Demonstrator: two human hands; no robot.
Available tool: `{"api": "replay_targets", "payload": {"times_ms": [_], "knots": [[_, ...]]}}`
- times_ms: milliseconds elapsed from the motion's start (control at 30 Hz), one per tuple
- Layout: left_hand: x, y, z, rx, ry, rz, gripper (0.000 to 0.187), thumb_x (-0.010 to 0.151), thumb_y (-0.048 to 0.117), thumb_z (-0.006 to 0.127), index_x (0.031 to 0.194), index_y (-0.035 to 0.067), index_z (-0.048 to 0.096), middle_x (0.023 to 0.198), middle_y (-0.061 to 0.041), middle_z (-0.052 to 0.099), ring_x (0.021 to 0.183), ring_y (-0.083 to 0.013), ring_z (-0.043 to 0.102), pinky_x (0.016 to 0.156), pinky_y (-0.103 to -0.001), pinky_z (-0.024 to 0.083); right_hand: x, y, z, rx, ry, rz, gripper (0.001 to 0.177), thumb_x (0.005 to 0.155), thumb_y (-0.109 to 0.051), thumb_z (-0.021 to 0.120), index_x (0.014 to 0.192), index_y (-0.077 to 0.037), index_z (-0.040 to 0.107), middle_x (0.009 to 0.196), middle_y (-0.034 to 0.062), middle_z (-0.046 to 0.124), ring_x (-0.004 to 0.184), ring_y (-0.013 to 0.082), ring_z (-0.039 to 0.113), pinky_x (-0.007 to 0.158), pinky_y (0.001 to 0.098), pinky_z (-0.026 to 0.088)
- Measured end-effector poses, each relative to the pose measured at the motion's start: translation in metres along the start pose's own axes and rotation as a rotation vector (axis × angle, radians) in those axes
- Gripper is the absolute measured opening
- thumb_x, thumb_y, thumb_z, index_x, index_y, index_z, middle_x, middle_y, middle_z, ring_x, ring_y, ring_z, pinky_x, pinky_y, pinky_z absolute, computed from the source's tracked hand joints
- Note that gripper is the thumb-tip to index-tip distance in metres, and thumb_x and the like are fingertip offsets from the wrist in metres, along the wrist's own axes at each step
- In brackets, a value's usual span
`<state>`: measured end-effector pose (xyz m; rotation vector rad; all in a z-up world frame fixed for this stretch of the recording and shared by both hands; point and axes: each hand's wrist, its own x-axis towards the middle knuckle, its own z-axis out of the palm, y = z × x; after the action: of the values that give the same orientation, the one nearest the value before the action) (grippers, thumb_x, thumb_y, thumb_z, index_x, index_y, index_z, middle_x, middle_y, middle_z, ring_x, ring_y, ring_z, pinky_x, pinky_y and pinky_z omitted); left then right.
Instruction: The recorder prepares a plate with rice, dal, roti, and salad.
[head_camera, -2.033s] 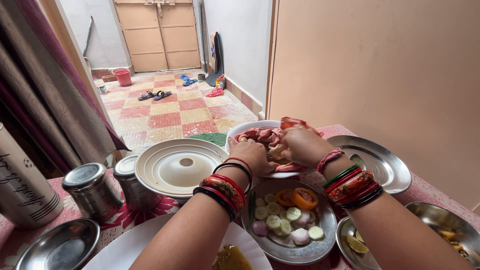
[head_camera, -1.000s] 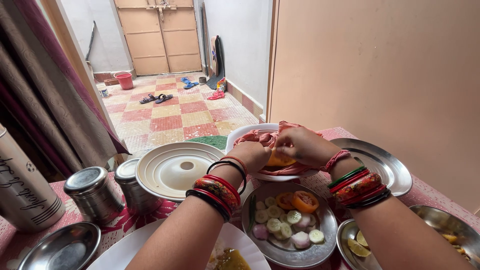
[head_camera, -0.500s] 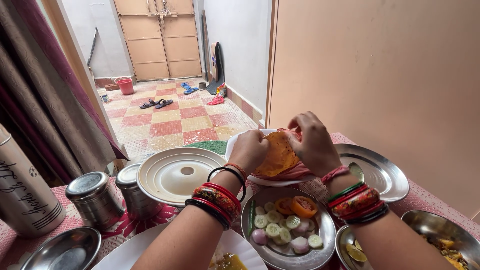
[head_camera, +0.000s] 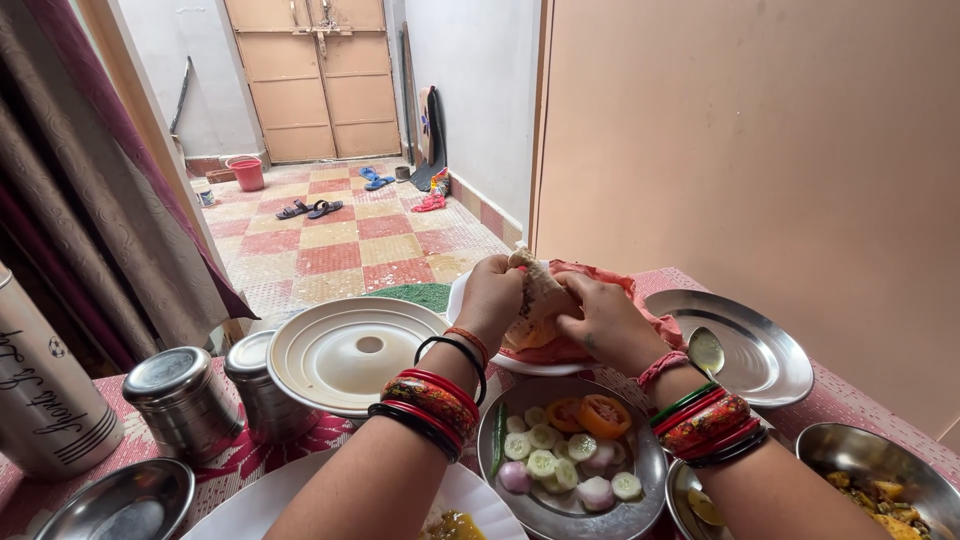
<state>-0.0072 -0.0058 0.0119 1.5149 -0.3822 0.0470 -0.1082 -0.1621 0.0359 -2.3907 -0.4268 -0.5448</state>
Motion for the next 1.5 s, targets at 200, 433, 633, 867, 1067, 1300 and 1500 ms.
{"api": "replay_targets", "payload": {"times_ms": [200,433,633,867,1067,1300,1500], "knots": [[-0.009,0.011,-0.003,-0.097,-0.063,-0.027,0.056,0.089,0.023,0.065,0.137,-0.001,0.049,0.122,-0.018,0.065,0.105,-0.0206,0.068,0.089,-0.032,0.058,0.006,0.009,0.000,0.044,0.105,0.003,0.029,0.084,-0.007,0.061,0.109,0.000,0.072,0.094,0.0147,0.077,0.085,0.0219,0.076,0.080,0.0342,0.059],[-0.024,0.027,-0.010,0.034,-0.202,-0.009,0.091,0.083,0.032,0.086,0.146,0.000,0.029,0.137,-0.014,0.046,0.119,-0.0213,0.058,0.097,-0.035,0.055,0.008,0.019,-0.007,0.269,0.087,0.097,0.031,0.090,-0.010,0.060,0.116,-0.002,0.073,0.097,0.0088,0.080,0.088,0.0133,0.074,0.081,0.0304,0.060],[-0.025,0.029,-0.003,-0.121,-0.135,0.076,0.049,0.083,0.024,0.078,0.119,-0.007,0.064,0.100,-0.013,0.074,0.085,-0.0171,0.072,0.073,-0.029,0.060,0.006,0.013,-0.012,0.356,0.076,0.073,0.025,0.093,-0.014,0.065,0.112,0.000,0.073,0.096,0.0070,0.078,0.088,0.0123,0.071,0.081,0.0301,0.059],[-0.024,0.032,0.005,-0.050,0.012,0.189,0.031,0.089,0.018,0.065,0.113,-0.003,0.066,0.095,-0.011,0.073,0.081,-0.0142,0.071,0.067,-0.026,0.059,0.007,0.019,-0.015,0.595,0.071,0.029,0.023,0.097,-0.009,0.060,0.116,0.003,0.066,0.104,0.0077,0.073,0.094,0.0113,0.069,0.087,0.0293,0.059],[-0.058,0.069,-0.001,-0.275,-0.044,0.009,0.045,0.090,0.022,0.071,0.125,0.001,0.053,0.098,-0.013,0.071,0.083,-0.0173,0.071,0.067,-0.030,0.059,-0.003,0.009,-0.021,0.745,0.076,0.086,0.028,0.101,-0.011,0.058,0.120,0.007,0.067,0.103,0.0107,0.072,0.088,0.0117,0.069,0.082,0.0282,0.059],[-0.099,0.063,-0.051,-0.332,-0.234,0.083,0.045,0.087,0.011,0.071,0.125,-0.007,0.056,0.102,-0.015,0.072,0.087,-0.0189,0.073,0.074,-0.028,0.063,-0.049,-0.076,-0.024,1.005,-0.196,0.262,0.038,0.097,-0.018,0.057,0.128,0.004,0.065,0.099,0.0086,0.075,0.080,0.0106,0.071,0.070,0.0256,0.058],[-0.206,0.092,-0.127,-0.030,-0.161,-0.094,0.037,0.086,0.012,0.068,0.120,-0.004,0.066,0.098,-0.009,0.075,0.081,-0.0113,0.071,0.070,-0.025,0.059,-0.103,-0.130,0.027,0.898,-0.372,0.199,0.054,0.093,-0.020,0.068,0.142,0.001,0.057,0.097,0.0053,0.071,0.077,0.0067,0.062,0.063,0.0230,0.051]]}}
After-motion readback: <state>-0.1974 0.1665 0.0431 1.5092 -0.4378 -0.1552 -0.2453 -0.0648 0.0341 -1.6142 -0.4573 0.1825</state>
